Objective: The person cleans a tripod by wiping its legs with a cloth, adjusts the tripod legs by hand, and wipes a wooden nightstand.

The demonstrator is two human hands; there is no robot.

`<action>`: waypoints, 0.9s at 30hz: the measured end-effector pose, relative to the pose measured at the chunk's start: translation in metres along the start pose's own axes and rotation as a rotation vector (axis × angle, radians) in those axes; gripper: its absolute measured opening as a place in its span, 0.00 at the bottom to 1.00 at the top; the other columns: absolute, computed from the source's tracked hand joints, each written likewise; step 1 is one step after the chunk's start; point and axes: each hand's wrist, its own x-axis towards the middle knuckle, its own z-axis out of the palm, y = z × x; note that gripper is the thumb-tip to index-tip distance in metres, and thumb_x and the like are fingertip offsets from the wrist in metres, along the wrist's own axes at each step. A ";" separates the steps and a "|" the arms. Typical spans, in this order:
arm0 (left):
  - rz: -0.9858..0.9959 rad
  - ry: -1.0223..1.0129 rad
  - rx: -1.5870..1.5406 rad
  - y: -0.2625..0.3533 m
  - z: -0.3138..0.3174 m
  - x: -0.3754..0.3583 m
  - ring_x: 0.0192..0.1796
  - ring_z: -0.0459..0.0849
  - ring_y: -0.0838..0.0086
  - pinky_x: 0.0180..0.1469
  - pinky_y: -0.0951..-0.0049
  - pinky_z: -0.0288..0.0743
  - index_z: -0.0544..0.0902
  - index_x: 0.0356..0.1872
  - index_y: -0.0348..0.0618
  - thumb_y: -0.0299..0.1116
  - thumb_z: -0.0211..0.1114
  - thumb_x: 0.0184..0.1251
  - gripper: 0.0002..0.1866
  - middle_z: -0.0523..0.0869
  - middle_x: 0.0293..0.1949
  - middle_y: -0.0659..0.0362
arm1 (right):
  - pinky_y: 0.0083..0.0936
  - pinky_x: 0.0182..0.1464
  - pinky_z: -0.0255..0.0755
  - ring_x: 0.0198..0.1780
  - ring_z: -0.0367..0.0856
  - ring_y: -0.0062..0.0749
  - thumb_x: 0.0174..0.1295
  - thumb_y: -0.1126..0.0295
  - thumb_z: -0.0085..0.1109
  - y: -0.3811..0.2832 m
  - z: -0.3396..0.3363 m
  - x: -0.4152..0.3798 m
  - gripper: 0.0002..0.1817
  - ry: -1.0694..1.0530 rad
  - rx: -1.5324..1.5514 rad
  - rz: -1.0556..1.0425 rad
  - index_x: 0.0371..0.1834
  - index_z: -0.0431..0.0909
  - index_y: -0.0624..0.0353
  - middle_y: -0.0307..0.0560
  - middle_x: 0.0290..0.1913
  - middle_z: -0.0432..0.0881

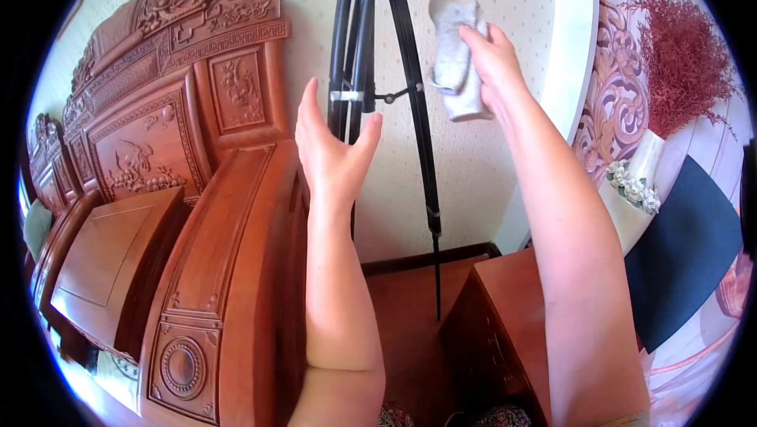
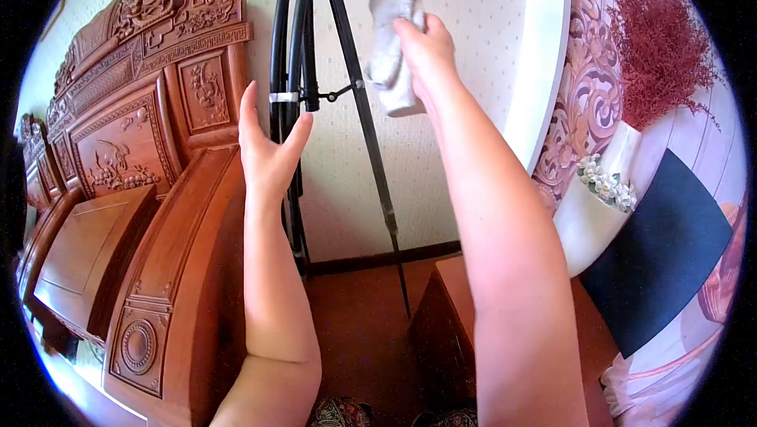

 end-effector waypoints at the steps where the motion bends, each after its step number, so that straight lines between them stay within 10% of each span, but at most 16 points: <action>1: 0.005 -0.017 0.032 -0.003 0.002 0.005 0.63 0.59 0.59 0.63 0.64 0.52 0.57 0.61 0.38 0.37 0.68 0.46 0.41 0.61 0.60 0.44 | 0.28 0.45 0.70 0.45 0.74 0.34 0.53 0.70 0.55 0.001 0.011 0.007 0.25 -0.009 0.017 -0.081 0.55 0.63 0.66 0.54 0.46 0.74; 5: -0.084 -0.155 -0.070 -0.027 0.014 -0.002 0.35 0.78 0.71 0.39 0.74 0.72 0.50 0.66 0.57 0.25 0.61 0.48 0.42 0.76 0.45 0.50 | 0.27 0.47 0.68 0.45 0.73 0.31 0.52 0.70 0.57 -0.013 0.035 0.014 0.28 -0.156 0.084 -0.111 0.57 0.63 0.63 0.53 0.47 0.74; 8: -0.121 -0.206 -0.057 -0.014 0.006 -0.004 0.27 0.72 0.77 0.33 0.76 0.70 0.49 0.66 0.60 0.22 0.57 0.46 0.43 0.77 0.41 0.53 | 0.27 0.43 0.70 0.42 0.75 0.31 0.51 0.72 0.55 -0.008 0.035 0.006 0.27 -0.288 0.041 -0.057 0.57 0.64 0.61 0.51 0.44 0.76; 18: -0.131 -0.206 -0.034 -0.017 0.006 -0.004 0.26 0.73 0.74 0.33 0.75 0.70 0.50 0.65 0.62 0.19 0.54 0.43 0.44 0.75 0.33 0.57 | 0.27 0.40 0.72 0.38 0.76 0.33 0.50 0.72 0.50 0.007 -0.013 -0.028 0.19 -0.429 -0.424 0.211 0.49 0.73 0.58 0.46 0.39 0.77; 20: -0.165 -0.226 -0.040 -0.014 0.004 -0.003 0.25 0.72 0.75 0.31 0.75 0.69 0.50 0.65 0.62 0.19 0.55 0.42 0.45 0.75 0.33 0.58 | 0.30 0.43 0.71 0.38 0.76 0.40 0.48 0.73 0.50 0.017 -0.011 -0.023 0.19 -0.098 -0.866 -0.759 0.47 0.75 0.53 0.45 0.43 0.76; 27: -0.130 -0.187 -0.021 -0.013 0.003 -0.005 0.24 0.72 0.72 0.30 0.73 0.69 0.52 0.65 0.60 0.20 0.56 0.40 0.45 0.74 0.34 0.57 | 0.31 0.46 0.63 0.51 0.67 0.28 0.48 0.73 0.51 -0.036 0.050 -0.044 0.11 -0.027 -1.349 -1.213 0.35 0.79 0.52 0.35 0.49 0.72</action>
